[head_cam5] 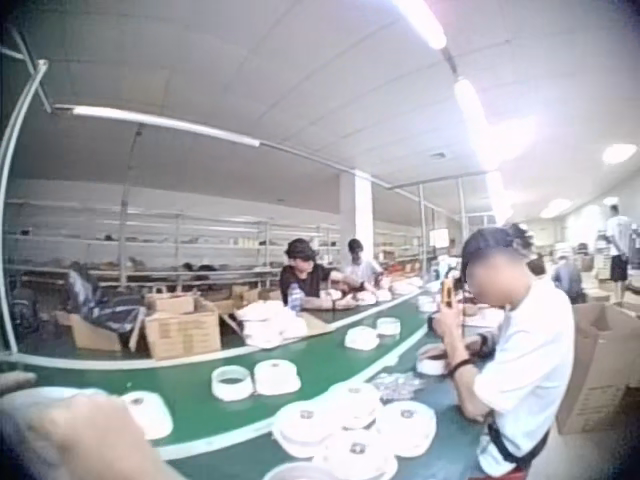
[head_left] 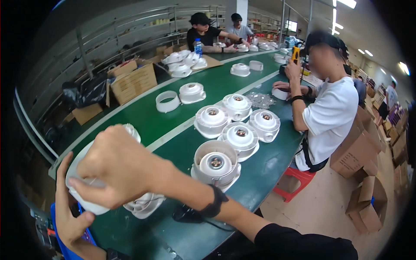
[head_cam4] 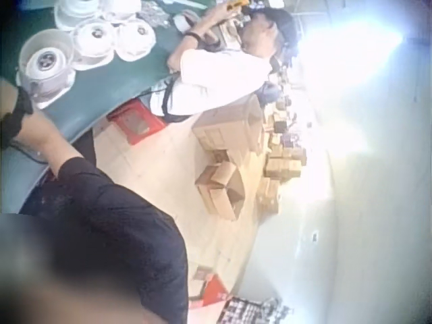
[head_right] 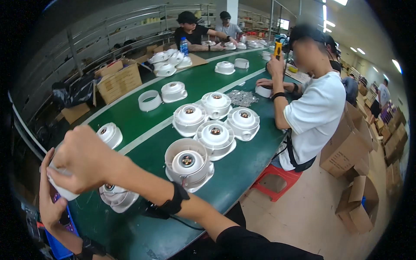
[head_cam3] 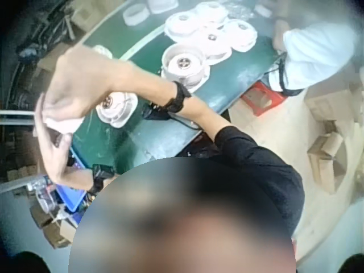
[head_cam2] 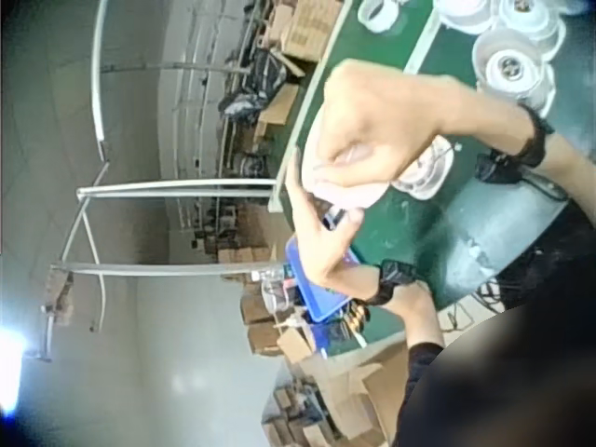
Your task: The person assembles white plastic fan housings by hand on a green assembly table. They pick up a housing shell, insert a motor unit with wires, and fit a top cover, repeating this process for multiple units.
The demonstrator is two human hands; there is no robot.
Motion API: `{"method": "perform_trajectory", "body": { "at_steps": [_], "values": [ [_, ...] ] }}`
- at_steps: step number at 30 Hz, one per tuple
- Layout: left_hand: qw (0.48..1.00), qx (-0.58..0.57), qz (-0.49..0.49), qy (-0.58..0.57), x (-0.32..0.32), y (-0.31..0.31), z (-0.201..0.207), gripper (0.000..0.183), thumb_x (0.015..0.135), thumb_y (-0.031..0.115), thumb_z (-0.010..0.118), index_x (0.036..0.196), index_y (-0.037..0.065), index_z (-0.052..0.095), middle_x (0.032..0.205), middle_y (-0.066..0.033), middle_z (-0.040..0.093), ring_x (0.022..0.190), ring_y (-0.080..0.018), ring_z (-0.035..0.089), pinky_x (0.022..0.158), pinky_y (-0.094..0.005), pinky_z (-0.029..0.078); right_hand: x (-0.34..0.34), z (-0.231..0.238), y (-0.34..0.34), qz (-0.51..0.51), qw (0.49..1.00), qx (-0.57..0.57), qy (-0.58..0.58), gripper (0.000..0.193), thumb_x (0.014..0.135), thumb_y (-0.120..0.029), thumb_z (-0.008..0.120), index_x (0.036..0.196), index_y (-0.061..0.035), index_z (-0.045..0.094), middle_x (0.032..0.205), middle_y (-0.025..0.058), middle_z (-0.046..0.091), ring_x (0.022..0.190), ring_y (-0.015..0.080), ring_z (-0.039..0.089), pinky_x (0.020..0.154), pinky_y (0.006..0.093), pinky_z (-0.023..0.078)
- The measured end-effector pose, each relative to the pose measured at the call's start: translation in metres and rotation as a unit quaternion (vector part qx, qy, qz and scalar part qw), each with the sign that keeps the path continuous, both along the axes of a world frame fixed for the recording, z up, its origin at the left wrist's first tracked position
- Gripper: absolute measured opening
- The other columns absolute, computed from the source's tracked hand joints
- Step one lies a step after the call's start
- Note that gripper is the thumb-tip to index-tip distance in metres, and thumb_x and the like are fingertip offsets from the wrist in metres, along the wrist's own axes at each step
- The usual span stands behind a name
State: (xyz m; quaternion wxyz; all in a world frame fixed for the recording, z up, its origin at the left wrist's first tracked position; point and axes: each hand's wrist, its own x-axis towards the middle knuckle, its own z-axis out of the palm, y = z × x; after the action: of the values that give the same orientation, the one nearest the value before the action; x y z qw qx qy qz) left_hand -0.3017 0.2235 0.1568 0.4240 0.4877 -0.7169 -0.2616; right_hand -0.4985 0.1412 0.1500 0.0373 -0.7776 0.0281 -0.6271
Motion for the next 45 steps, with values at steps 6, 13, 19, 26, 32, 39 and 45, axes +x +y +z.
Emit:
{"method": "perform_trajectory", "body": {
  "at_steps": [6,13,19,26,32,39,45],
  "values": [
    [0.980,-0.192,0.032,0.047,-0.038,-0.013,0.004,0.130,0.062,0.069,0.080,0.154,-0.001,0.020,0.136,-0.0194,0.048,0.127,-0.0296,0.051,0.107,-0.0407,0.038,0.003,0.005,0.012,-0.029,0.989,0.025,-0.140,0.031,0.076,-0.014,0.067,0.050,-0.0062,0.051,0.046,0.0091,0.049,0.040,0.0287,0.049,0.042,0.0379,0.037],
    [0.960,-0.268,0.080,0.007,-0.047,-0.021,-0.002,0.093,0.084,0.063,0.060,0.147,0.000,0.034,0.130,-0.0165,0.051,0.120,-0.0251,0.053,0.104,-0.0356,0.039,-0.001,0.003,0.006,-0.022,0.987,0.060,-0.149,0.030,0.080,-0.012,0.065,0.053,-0.0039,0.054,0.047,0.0115,0.050,0.041,0.0289,0.052,0.042,0.0368,0.039],
    [0.961,-0.236,0.143,0.031,-0.040,-0.012,-0.003,0.057,0.101,0.042,0.040,0.138,0.000,0.047,0.118,-0.0130,0.059,0.108,-0.0189,0.056,0.095,-0.0288,0.041,0.014,-0.008,0.003,0.002,0.993,0.069,-0.093,0.028,0.086,-0.013,0.066,0.061,-0.0016,0.062,0.047,0.0125,0.050,0.039,0.0249,0.053,0.041,0.0343,0.038],
    [0.966,-0.227,0.095,0.079,-0.033,-0.006,-0.001,0.054,0.095,0.040,0.055,0.132,0.000,0.053,0.111,-0.0100,0.064,0.102,-0.0148,0.058,0.090,-0.0284,0.046,0.000,0.005,0.023,0.015,0.990,0.137,-0.013,0.027,0.098,-0.017,0.061,0.085,0.0047,0.069,0.064,-0.0006,0.060,0.057,0.0039,0.049,0.050,0.0240,0.037],
    [0.937,-0.326,0.110,-0.067,-0.040,-0.019,-0.014,0.051,0.083,0.032,0.070,0.119,-0.002,0.058,0.107,-0.0143,0.064,0.098,-0.0241,0.060,0.085,-0.0347,0.049,-0.023,0.011,0.026,0.132,0.925,0.337,0.117,0.030,0.098,-0.024,0.063,0.104,0.0046,0.070,0.084,0.0024,0.065,0.077,0.0080,0.057,0.066,0.0227,0.042],
    [0.865,-0.464,0.110,-0.158,-0.064,-0.026,-0.018,0.074,0.063,0.036,0.082,0.121,0.000,0.054,0.113,-0.0191,0.054,0.104,-0.0387,0.051,0.089,-0.0454,0.047,-0.032,0.012,0.017,0.135,0.903,0.393,0.110,0.035,0.095,-0.026,0.065,0.110,0.0057,0.067,0.091,0.0064,0.069,0.078,0.0085,0.062,0.072,0.0201,0.046],
    [0.904,-0.409,0.019,-0.121,-0.043,-0.037,-0.016,0.084,0.072,0.036,0.081,0.138,0.001,0.044,0.130,-0.0173,0.053,0.116,-0.0306,0.055,0.098,-0.0412,0.046,-0.039,0.010,0.013,0.127,0.927,0.348,0.066,0.035,0.095,-0.025,0.064,0.112,0.0057,0.068,0.090,0.0055,0.070,0.078,0.0077,0.061,0.069,0.0196,0.044]
  ]
}}
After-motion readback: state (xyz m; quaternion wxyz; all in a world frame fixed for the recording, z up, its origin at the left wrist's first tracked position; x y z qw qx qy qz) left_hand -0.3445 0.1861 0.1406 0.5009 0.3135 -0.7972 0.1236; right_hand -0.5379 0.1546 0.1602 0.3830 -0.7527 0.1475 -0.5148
